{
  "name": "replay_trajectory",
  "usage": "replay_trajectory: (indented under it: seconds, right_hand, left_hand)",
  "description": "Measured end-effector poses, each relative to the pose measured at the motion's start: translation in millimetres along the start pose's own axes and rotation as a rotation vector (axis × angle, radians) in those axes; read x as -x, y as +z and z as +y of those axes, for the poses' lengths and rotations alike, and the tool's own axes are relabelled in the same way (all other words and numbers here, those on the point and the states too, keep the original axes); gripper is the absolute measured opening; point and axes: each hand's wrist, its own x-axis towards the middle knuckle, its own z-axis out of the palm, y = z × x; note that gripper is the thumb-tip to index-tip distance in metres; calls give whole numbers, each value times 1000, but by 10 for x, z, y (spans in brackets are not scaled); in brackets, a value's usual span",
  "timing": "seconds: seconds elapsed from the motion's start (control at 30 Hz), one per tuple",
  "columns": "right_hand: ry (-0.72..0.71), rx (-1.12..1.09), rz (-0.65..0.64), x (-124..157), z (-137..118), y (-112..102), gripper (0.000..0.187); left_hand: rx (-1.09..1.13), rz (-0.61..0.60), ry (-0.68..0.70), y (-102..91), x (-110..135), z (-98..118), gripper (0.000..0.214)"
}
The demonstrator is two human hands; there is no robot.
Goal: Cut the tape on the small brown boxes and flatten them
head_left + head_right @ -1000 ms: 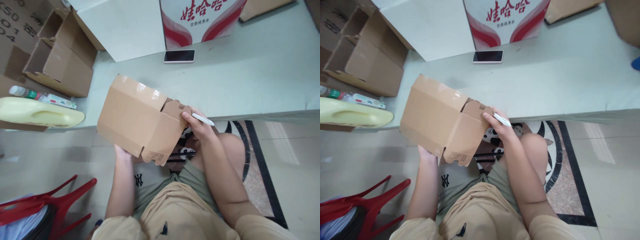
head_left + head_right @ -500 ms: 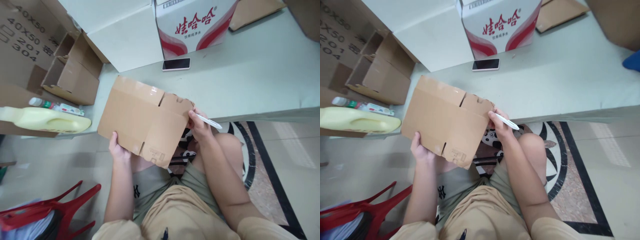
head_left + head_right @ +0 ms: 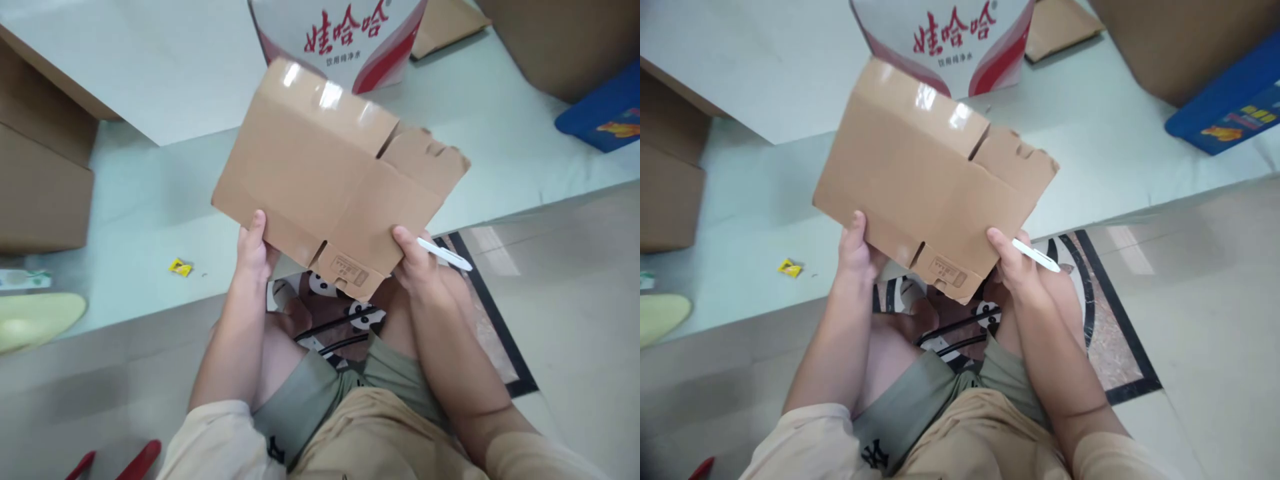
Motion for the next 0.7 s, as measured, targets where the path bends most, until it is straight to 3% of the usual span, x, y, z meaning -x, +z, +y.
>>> replay_trajectory:
  seconds: [0.17, 0.33, 0.43, 0.5, 0.6, 0.7]
  right_hand:
    - [-52, 53, -91, 3, -62, -15, 46]
    - [172, 73, -223, 114, -219, -21, 50]
    - [295, 38, -270, 176, -302, -125, 50]
    - [296, 32, -243, 207, -365, -262, 51]
    - [180, 70, -130, 225, -478, -500, 50]
    - [-22, 121, 123, 131, -609, -669, 48]
  left_hand:
    - [95, -108, -11, 25, -125, 43, 65]
    - [67, -261, -105, 14, -195, 30, 68]
    - [-22, -425, -97, 7, -124, 5, 67]
    - [-47, -523, -126, 2, -70, 22, 68]
    - [-87, -546, -157, -5, -24, 75, 65]
    - [-171, -541, -139, 0, -8, 112, 60]
